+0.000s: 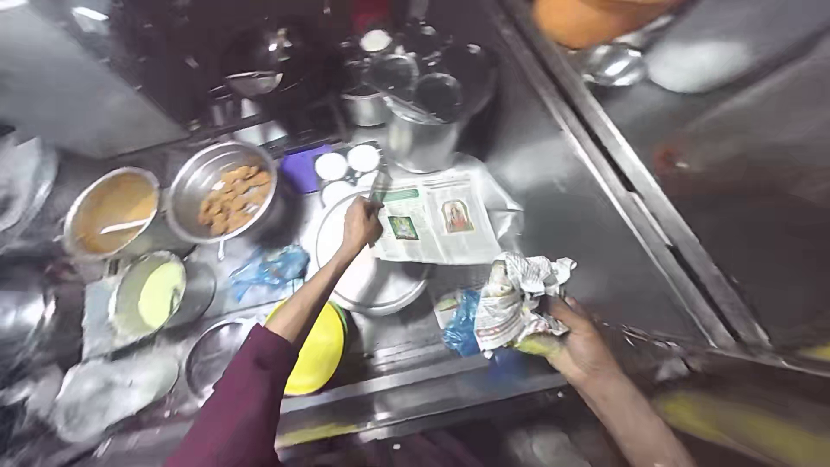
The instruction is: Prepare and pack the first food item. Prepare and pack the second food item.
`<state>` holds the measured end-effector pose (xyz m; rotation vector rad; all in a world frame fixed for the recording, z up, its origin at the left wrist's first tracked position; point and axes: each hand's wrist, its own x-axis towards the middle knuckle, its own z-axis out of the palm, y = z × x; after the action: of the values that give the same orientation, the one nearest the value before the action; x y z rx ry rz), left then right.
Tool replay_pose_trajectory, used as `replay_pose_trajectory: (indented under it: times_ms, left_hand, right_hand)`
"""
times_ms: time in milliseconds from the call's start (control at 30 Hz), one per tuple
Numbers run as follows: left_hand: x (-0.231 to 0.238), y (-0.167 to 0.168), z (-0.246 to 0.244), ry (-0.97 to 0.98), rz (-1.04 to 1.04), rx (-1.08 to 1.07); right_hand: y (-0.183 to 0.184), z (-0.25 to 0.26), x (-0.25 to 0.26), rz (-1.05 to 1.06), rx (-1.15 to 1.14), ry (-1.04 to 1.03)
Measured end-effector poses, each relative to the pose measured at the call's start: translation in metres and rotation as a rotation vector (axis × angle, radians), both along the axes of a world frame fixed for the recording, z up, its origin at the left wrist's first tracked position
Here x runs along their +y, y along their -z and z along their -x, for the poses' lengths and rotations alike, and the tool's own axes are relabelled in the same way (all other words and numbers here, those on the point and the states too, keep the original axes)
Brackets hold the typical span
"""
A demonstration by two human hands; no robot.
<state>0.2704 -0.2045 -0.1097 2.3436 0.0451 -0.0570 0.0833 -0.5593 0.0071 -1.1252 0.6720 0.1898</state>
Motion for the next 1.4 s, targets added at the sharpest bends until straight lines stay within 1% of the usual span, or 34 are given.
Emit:
replay_pose_trajectory:
  times_ms: [33, 100, 200, 267, 333, 433, 500, 567, 667, 767, 833, 900, 933, 1000, 1033, 1100, 1133, 1167, 1200, 1233, 1267, 1300, 1333, 1367, 1400]
  left_hand:
    - [0.024, 0.008, 0.023, -0.037, 0.048, 0.056]
    - [0.054, 0.019, 0.059, -0.172, 0.144, 0.152]
    - [0.082, 0.045, 0.091, -0.350, 0.174, 0.175]
    - [0.097, 0.058, 0.106, -0.383, 0.171, 0.149]
    - [0.107, 0.065, 0.118, -0.368, 0.158, 0.137]
    - [0.115, 0.073, 0.122, -0.347, 0.156, 0.114]
    - [0.119, 0.075, 0.124, -0.371, 0.153, 0.087]
    - [0.119, 0.075, 0.125, -0.423, 0.147, 0.057]
    - [0.118, 0.074, 0.125, -0.509, 0.124, 0.070]
    - [0.116, 0.075, 0.126, -0.573, 0.137, 0.114]
    - [0.115, 0.069, 0.118, -0.603, 0.114, 0.125]
    - [0.108, 0.055, 0.107, -0.544, 0.100, 0.136]
    - [0.097, 0.045, 0.101, -0.490, 0.114, 0.147]
    - [0.055, 0.018, 0.087, -0.329, 0.211, 0.181]
    - [0.025, 0.005, 0.077, -0.236, 0.281, 0.164]
    - [-0.048, -0.001, 0.061, -0.052, 0.382, 0.034]
    - [-0.078, -0.015, 0.064, 0.056, 0.424, 0.030]
    - [-0.099, -0.046, 0.075, 0.157, 0.485, 0.125]
    - [-0.110, -0.087, 0.091, 0.256, 0.547, 0.314]
    - [-0.115, -0.120, 0.104, 0.315, 0.660, 0.470]
    - [-0.122, -0.135, 0.114, 0.312, 0.819, 0.574]
    - [-0.131, -0.138, 0.123, 0.278, 1.001, 0.649]
    - [-0.142, -0.135, 0.129, 0.252, 1.110, 0.694]
    - [-0.153, -0.126, 0.132, 0.277, 1.109, 0.696]
    - [-0.163, -0.111, 0.132, 0.357, 1.018, 0.681]
  right_hand:
    - [0.003, -0.010, 0.008, -0.003, -0.006, -0.080]
    - [0.011, -0.037, 0.030, -0.002, -0.024, -0.256]
    - [0.027, -0.079, 0.071, -0.014, -0.067, -0.481]
    - [0.045, -0.104, 0.104, -0.016, -0.093, -0.602]
    - [0.069, -0.125, 0.140, 0.007, -0.098, -0.705]
    - [0.111, -0.150, 0.188, 0.083, -0.106, -0.834]
    - [0.151, -0.157, 0.212, 0.113, -0.086, -0.835]
    - [0.180, -0.158, 0.228, 0.163, -0.063, -0.779]
    - [0.190, -0.155, 0.236, 0.175, -0.010, -0.698]
    - [0.177, -0.148, 0.227, 0.077, 0.029, -0.641]
    - [0.164, -0.146, 0.215, -0.005, 0.031, -0.627]
    - [0.143, -0.140, 0.196, -0.070, 0.030, -0.607]
    - [0.128, -0.134, 0.183, -0.090, 0.035, -0.587]
    - [0.090, -0.122, 0.156, -0.097, 0.025, -0.555]
    - [0.070, -0.116, 0.142, -0.095, 0.007, -0.533]
    - [0.029, -0.100, 0.114, -0.083, -0.042, -0.452]
    - [0.012, -0.091, 0.101, -0.083, -0.071, -0.396]
    - [-0.002, -0.083, 0.087, -0.084, -0.098, -0.334]
    - [-0.013, -0.074, 0.074, -0.083, -0.120, -0.278]
    - [-0.021, -0.067, 0.060, -0.082, -0.153, -0.231]
    - [-0.025, -0.061, 0.048, -0.085, -0.185, -0.184]
    - [-0.028, -0.054, 0.038, -0.080, -0.207, -0.145]
    - [-0.030, -0.049, 0.030, -0.075, -0.222, -0.116]
    - [-0.030, -0.044, 0.023, -0.064, -0.225, -0.093]
    - [-0.030, -0.041, 0.018, -0.059, -0.219, -0.075]
